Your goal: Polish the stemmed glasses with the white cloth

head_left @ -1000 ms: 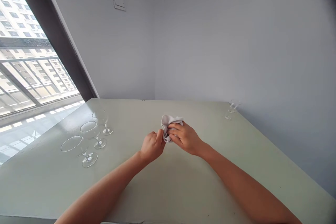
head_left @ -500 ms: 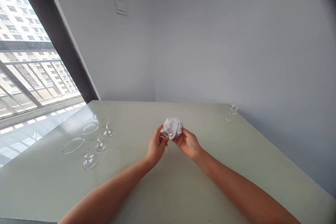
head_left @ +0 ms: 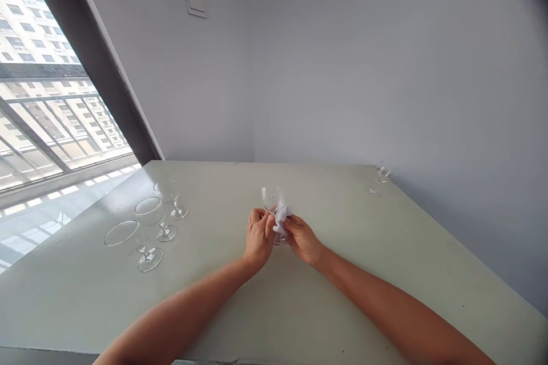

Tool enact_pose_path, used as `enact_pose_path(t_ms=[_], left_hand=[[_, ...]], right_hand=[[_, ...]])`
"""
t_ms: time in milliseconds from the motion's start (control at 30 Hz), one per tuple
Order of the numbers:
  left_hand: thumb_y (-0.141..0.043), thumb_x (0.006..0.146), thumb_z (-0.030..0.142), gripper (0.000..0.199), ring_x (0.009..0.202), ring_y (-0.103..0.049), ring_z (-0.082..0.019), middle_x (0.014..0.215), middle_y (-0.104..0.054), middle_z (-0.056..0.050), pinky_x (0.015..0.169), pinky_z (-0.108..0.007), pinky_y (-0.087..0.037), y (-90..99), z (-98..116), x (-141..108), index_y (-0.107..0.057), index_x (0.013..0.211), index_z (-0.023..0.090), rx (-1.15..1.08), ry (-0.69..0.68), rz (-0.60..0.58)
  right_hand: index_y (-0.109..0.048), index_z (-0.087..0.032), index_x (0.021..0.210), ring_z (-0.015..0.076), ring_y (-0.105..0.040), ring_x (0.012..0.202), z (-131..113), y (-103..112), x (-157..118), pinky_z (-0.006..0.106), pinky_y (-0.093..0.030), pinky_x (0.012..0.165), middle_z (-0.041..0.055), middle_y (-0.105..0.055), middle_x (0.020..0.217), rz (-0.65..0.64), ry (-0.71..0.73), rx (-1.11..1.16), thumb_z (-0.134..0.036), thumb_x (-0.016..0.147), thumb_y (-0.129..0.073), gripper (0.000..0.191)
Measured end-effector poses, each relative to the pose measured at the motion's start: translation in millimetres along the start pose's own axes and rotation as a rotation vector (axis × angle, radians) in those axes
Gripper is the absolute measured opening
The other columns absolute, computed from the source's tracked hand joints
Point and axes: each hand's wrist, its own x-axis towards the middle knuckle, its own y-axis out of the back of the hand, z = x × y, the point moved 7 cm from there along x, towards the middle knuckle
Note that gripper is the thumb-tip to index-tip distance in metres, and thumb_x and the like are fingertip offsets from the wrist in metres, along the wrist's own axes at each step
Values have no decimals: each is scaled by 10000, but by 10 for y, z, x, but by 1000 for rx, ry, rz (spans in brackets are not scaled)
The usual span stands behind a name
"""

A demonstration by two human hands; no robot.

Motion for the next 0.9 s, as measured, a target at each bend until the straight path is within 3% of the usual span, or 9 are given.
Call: enact_pose_path(t_ms=[100,200,300,433,533,633,733,800,900], left_hand=[[-460,818,457,444,1009,-496,-222,1055,-516,-90,892,-402,-386,-37,-41,70,-492,1192,221,-385,151,-99],[-662,689,401,812,976,-554,-228,1118,-541,-108,838,-390,-430,-61,21,114,-202,1343,259,-793,254,-223],[-736,624,300,924,943,-578,-221,1060,-577,-101,824,-384,-438,8,81,148,-152,1339,261,-887,260,-257],[-718,652,268,777,877,-613,-189,997,-590,-78,846,-366,-433,152,19,226,-256,1275,238,-870,266,-166],[-709,661,274,775,812,-637,-177,998,-574,-56,821,-382,-460,284,-103,292,-227,1268,268,-881,308,-25],[-708,655,270,748,743,-635,-145,920,-580,-18,744,-327,-492,313,-228,296,-244,1243,269,-907,403,41],[-703,649,295,682,629,-603,-126,760,-576,20,611,-260,-481,205,-320,231,-315,1206,230,-898,542,-12],[-695,655,328,637,619,-594,-136,727,-574,17,568,-255,-469,129,-336,197,-357,1182,213,-902,590,-62],[-685,675,316,569,720,-612,-144,859,-604,-25,632,-267,-490,108,-282,242,-383,1145,214,-990,531,-97]], right_hand=[[-588,-174,711,105,-452,576,28,8,-6,226,-382,535,-6,-533,646,-35,-128,107,-414,725,-622,242],[-583,-165,696,97,-447,548,120,-13,-23,226,-391,512,-16,-503,610,-99,-279,184,-338,704,-645,184],[-587,-157,689,94,-467,550,166,42,8,223,-402,515,-11,-519,619,-97,-295,118,-314,674,-679,183],[-598,-166,732,96,-470,546,31,282,125,223,-392,509,-6,-549,649,49,-162,-82,-441,636,-695,307],[-597,-181,748,119,-480,586,-277,383,142,250,-406,548,-8,-546,664,136,45,-315,-504,664,-644,337],[-628,-223,913,180,-520,800,-527,59,4,322,-427,727,38,-586,910,-103,337,-736,-424,735,-609,269],[-594,-293,1078,201,-505,887,-486,-274,-192,360,-413,792,61,-531,1090,-300,515,-1082,-335,791,-565,291],[-565,-318,1119,189,-509,862,-440,-348,-249,356,-428,763,62,-522,1065,-313,577,-1135,-297,841,-490,289],[-550,-330,1118,192,-508,903,-435,-280,-223,343,-444,742,49,-532,1007,-237,615,-1077,-268,858,-453,285]])
